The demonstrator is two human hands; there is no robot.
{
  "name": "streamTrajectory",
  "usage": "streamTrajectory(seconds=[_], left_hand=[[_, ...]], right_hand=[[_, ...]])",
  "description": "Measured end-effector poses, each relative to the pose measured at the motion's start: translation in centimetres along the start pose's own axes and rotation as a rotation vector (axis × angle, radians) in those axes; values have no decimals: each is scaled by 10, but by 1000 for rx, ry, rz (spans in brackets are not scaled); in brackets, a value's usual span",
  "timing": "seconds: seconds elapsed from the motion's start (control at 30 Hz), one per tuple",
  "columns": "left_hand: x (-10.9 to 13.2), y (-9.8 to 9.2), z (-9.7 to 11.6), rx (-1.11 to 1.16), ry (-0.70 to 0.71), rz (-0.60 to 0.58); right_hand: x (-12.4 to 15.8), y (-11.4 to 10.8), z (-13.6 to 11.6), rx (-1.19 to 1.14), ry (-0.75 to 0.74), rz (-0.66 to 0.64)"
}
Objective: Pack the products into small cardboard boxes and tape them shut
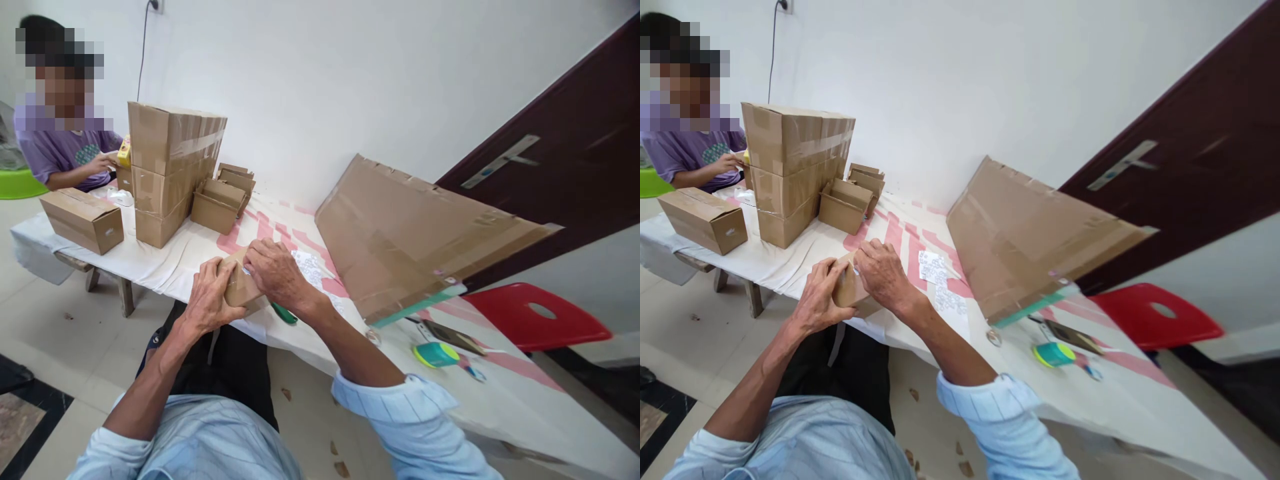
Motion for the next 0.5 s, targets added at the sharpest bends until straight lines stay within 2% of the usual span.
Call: streamTrajectory(seconds=[0.2, 0.37, 0.5], left_hand=[[1, 2, -4, -13, 31, 15], [2, -1, -4, -17, 34, 15], [0, -3, -14, 15, 41, 19]], right_hand=[[7, -4, 1, -197, 94, 84], [15, -24, 10, -621, 314, 351], [39, -35, 36, -758, 535, 549]])
Point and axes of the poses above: each hand's wrist, its own x-axis away from the middle knuckle, its own y-axis out of the palm, z = x × y, the point moved 3 cm from there along -x, towards the middle knuckle, and after that the axes turned 7 degrees about z, right-handed, at the moved point
